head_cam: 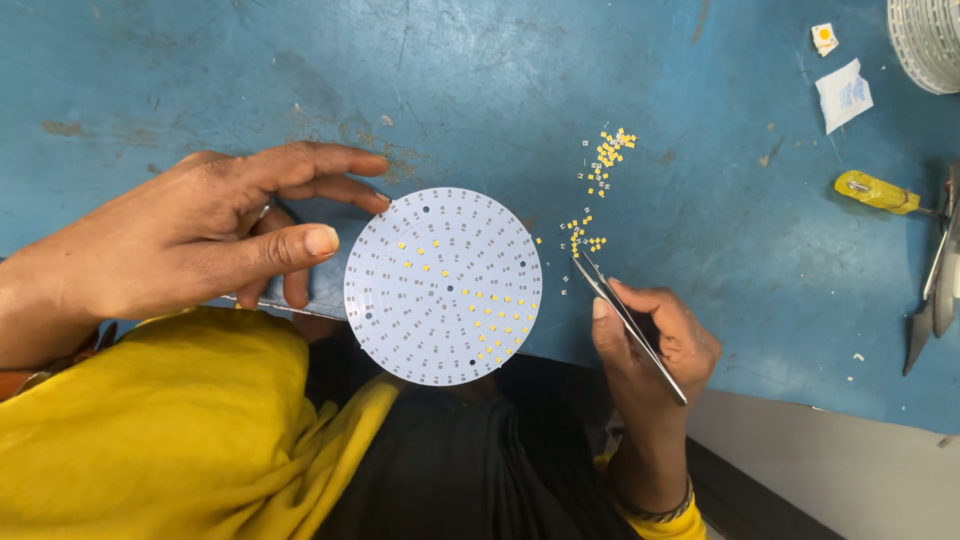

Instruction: The person uses tweezers to pick up small yellow LED components from a pile on the table and places them into designated spots on a circular LED board. The person rotates the board as needed to access different placement areas.

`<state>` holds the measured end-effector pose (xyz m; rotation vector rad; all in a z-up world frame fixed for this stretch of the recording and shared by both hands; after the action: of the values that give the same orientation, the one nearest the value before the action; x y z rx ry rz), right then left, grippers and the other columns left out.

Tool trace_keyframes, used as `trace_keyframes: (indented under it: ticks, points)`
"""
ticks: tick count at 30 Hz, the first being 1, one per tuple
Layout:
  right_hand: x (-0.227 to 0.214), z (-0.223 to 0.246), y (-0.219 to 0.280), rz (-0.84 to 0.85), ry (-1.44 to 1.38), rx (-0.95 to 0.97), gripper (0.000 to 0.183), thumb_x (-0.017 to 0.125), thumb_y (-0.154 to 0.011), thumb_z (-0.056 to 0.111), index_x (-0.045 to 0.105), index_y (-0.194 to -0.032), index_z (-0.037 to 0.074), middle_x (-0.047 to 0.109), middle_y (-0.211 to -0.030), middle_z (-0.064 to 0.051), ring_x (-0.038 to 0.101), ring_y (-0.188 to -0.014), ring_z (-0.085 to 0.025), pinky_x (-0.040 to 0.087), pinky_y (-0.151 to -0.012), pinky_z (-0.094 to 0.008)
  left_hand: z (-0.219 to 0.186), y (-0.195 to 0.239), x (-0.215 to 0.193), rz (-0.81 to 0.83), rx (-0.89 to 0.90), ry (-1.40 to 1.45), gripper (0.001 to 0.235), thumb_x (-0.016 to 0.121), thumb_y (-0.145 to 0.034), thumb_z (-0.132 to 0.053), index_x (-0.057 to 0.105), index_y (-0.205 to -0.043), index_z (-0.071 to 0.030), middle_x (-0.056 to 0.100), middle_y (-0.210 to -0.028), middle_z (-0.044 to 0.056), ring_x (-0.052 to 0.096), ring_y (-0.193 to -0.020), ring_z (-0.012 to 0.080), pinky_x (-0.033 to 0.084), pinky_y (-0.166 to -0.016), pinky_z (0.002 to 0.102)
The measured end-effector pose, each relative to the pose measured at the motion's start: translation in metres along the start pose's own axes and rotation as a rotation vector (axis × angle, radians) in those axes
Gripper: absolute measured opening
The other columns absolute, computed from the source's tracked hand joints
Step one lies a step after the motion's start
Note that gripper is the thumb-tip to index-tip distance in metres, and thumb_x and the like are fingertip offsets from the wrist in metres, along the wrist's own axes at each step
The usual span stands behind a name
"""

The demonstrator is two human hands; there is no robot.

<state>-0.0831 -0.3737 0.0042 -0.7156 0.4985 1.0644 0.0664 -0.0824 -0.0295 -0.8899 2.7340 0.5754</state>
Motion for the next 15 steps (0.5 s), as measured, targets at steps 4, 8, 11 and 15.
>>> trace_keyframes:
  ticks: [4,8,11,15]
  points:
    - [0.0006,0.0073,-0.0026,0.020,-0.022,-0.053,0.015,0.080,-0.094,0.010,0.074,-0.103,0.000,0.074,-0.088,-0.005,0.067,-0.074,-0.007,0.050,-0.068,-0.020,0.0008,0.0011,-0.0011,-0.006,0.002,-0.014,0.066,0.058,-0.093,-0.037,0.045,-0.154,-0.017,0.069,-0.133,0.001,0.074,-0.061,0.0146,0.059,-0.044,0.029]
    - [-0.0002,0.0045,-0.0014,0.016,-0.018,-0.003,0.018,0.081,-0.093,0.010,0.075,-0.106,-0.001,0.074,-0.090,-0.007,0.067,-0.075,-0.008,0.050,-0.068,-0.021,0.0031,0.0003,0.0000,0.000,-0.010,-0.011,0.069,0.058,-0.092,-0.037,0.044,-0.157,-0.018,0.069,-0.133,0.001,0.073,-0.059,0.0147,0.060,-0.043,0.029]
    - [0.0012,0.0063,-0.0024,0.045,0.014,0.002,0.020,0.081,-0.091,0.010,0.075,-0.107,-0.001,0.074,-0.090,-0.007,0.067,-0.075,-0.009,0.050,-0.067,-0.021,-0.0009,-0.0002,0.0002,0.003,0.027,0.008,0.067,0.058,-0.094,-0.037,0.043,-0.155,-0.015,0.069,-0.134,0.003,0.073,-0.060,0.0139,0.061,-0.042,0.027]
    - [0.0022,0.0084,-0.0031,0.063,0.014,0.008,0.020,0.081,-0.091,0.009,0.076,-0.107,0.000,0.074,-0.088,-0.008,0.067,-0.074,-0.009,0.049,-0.066,-0.022,0.0003,0.0011,-0.0002,-0.002,0.011,0.013,0.066,0.058,-0.094,-0.036,0.044,-0.155,-0.015,0.069,-0.133,0.002,0.073,-0.060,0.0141,0.060,-0.042,0.027]
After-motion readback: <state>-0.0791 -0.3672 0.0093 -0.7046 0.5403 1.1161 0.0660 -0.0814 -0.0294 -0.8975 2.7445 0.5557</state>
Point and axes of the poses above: each hand's wrist, its own y-axis away from the middle knuckle, its own x-axis out of the palm, z = x × y, the point moved 10 cm from there along -y, towards the middle knuckle
